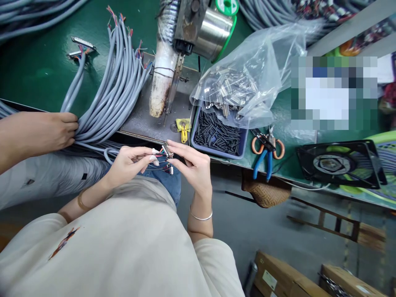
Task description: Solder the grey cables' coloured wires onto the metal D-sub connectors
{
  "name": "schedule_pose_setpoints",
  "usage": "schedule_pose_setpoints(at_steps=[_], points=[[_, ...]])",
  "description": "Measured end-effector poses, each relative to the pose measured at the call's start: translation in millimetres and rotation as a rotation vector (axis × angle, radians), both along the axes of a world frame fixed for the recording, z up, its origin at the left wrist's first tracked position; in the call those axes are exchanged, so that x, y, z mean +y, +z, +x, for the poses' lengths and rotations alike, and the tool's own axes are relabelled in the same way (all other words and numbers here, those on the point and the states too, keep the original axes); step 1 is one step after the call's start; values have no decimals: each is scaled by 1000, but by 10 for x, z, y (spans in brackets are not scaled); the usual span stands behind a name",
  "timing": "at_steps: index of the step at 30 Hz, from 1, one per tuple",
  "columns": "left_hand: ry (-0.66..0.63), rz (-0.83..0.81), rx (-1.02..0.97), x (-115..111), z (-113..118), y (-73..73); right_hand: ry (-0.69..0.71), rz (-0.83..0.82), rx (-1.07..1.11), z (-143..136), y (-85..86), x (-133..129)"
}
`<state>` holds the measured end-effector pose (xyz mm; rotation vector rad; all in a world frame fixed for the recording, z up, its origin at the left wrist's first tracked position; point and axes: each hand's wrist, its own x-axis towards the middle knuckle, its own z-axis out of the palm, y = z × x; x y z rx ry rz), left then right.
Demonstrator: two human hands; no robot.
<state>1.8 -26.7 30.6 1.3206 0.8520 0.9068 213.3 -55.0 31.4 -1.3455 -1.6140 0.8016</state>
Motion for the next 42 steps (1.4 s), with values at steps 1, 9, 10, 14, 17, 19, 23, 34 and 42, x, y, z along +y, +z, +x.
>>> schedule_pose_setpoints(at_steps=[1,9,10,14,17,19,23,34,42], points=[[-6,-14,-1,-3,2,-2,-15,-6,-15,-12,1,6],[54,0,27,-47,13,-39,-64,-127,45,-157,25,44],[50,4,27,-47,16,-32,-60,-152,73,-167,26,50],[55,-30,38,-37,24,4,-77,-240,150,-193,11,76],[58,-84,16,-29,23,15,-77,-256,208,-205,-7,93],[54,-120,0,-24,22,12,-79,-247,233,-213,-15,97],[46,-168,-28,-8,27,1,-121,-249,242,-236,-11,85],[-110,-380,-53,105,-8,-25,-179,-251,238,-335,-14,139],[88,-331,-30,140,145,-104,-268,-101,-28,-371,-87,150]])
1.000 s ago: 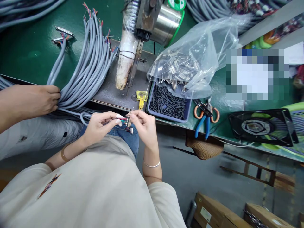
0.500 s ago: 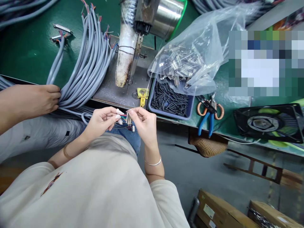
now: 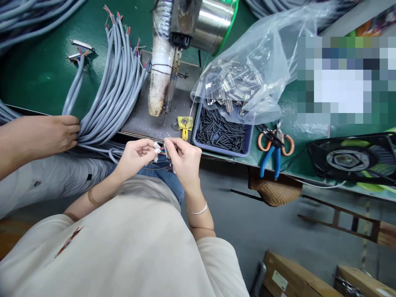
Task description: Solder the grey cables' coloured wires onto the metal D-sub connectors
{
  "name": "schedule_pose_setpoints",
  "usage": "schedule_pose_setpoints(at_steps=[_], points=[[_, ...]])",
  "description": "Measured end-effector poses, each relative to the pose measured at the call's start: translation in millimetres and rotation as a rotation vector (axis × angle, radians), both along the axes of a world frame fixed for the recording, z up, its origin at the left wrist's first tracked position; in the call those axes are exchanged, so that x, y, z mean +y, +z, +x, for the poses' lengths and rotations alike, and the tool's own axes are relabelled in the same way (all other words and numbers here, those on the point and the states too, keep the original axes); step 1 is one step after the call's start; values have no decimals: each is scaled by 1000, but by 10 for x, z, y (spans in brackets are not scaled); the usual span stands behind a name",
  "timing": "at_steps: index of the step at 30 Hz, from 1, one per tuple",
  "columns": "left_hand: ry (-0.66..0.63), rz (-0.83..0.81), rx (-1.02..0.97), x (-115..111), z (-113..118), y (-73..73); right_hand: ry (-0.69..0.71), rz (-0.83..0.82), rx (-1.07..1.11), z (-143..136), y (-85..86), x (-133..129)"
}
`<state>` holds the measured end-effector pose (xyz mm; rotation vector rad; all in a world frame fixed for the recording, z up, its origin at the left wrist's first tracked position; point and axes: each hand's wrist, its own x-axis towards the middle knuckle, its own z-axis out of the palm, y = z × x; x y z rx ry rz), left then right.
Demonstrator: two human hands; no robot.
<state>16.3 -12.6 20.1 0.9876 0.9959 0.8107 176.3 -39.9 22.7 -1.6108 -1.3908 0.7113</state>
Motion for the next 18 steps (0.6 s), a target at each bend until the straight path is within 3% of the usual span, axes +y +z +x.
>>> schedule_pose_setpoints(at_steps=[3,8,13,18], points=[[-52,-100,-91,128,9,14,-61,141,-126,14,-4,-16],[-75,-239,-156,331,-58,108,-194,356,-22,119,22,-135],[-57,-260,-136,384,-38,140,-71,364,-256,155,46,-178],[-49,-261,-115,420,14,165,93,401,-363,53,13,-37]])
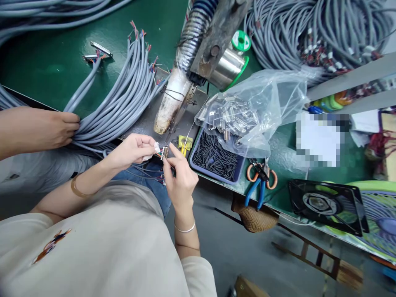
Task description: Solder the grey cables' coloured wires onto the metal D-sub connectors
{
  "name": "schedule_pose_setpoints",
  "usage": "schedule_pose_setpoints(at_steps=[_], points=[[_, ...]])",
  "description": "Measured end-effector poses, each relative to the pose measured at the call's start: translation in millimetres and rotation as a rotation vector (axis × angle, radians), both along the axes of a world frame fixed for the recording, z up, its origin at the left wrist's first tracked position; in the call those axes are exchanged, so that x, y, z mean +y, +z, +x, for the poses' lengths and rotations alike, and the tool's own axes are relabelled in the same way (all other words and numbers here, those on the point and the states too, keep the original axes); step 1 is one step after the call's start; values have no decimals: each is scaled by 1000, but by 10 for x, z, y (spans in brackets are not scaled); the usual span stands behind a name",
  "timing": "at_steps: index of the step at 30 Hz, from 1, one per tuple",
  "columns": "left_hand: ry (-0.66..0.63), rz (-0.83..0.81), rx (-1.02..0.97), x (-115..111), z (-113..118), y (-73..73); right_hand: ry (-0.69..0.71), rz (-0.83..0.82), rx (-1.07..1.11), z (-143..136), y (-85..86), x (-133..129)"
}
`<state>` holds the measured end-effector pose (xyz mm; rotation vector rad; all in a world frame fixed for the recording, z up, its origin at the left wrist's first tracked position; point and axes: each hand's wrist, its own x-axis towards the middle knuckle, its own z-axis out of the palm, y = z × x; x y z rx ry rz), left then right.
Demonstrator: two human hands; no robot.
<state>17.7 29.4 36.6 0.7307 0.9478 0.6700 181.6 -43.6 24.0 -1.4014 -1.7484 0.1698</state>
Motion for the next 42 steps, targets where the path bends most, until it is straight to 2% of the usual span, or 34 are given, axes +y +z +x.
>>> schedule_pose_setpoints(at_steps=[6,11,18,25,32,42], points=[[53,16,-41,42,40,-8,-63,-104,231,-74,-110,77],[91,63,-36,45,64,-29,-83,-192,359,-57,-91,101],[133,117,-15,53,109,-32,-87,-195,364,-45,-48,148],[140,174,7,48,106,39,-85,-124,307,-45,4,183],[130,134,-26,60,103,52,-76,-118,301,-44,72,183],[123,86,-58,65,101,49,-57,-144,304,-15,59,182]])
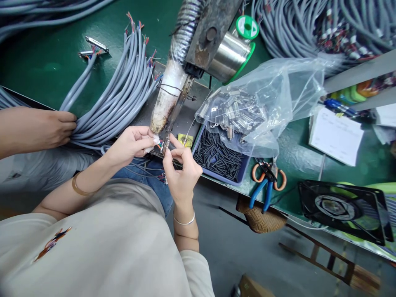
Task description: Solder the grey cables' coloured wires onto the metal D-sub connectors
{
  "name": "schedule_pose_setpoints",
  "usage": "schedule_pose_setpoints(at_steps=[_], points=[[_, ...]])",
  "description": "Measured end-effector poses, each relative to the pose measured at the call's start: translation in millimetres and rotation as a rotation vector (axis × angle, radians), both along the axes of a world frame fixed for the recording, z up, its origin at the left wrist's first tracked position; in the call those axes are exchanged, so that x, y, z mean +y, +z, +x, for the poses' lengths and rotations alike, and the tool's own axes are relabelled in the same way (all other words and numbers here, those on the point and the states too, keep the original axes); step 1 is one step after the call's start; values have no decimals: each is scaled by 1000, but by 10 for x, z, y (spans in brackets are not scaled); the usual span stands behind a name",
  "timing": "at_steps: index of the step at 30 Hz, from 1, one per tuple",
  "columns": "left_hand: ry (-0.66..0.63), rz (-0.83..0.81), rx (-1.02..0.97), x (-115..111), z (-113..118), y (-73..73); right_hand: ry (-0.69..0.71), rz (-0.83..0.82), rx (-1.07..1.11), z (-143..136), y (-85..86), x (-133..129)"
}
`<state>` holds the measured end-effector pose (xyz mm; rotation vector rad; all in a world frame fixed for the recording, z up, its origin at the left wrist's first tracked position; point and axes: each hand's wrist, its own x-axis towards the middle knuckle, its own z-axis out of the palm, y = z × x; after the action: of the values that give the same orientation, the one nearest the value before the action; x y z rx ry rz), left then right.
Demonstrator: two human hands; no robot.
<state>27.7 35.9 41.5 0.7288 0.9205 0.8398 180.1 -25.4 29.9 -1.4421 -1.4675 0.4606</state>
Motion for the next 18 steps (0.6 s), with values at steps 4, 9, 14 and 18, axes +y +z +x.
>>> schedule_pose_setpoints(at_steps=[4,9,14,18], points=[[-12,1,-8,7,-6,17,-5,-4,5,-2,8,0],[-62,-70,-34,7,-28,-19,45,-73,55,28,-19,3],[-62,-66,-34,-17,-31,-42,19,-99,61,42,-49,-8],[-49,-51,-36,-13,-28,-39,12,-67,70,20,-34,3]])
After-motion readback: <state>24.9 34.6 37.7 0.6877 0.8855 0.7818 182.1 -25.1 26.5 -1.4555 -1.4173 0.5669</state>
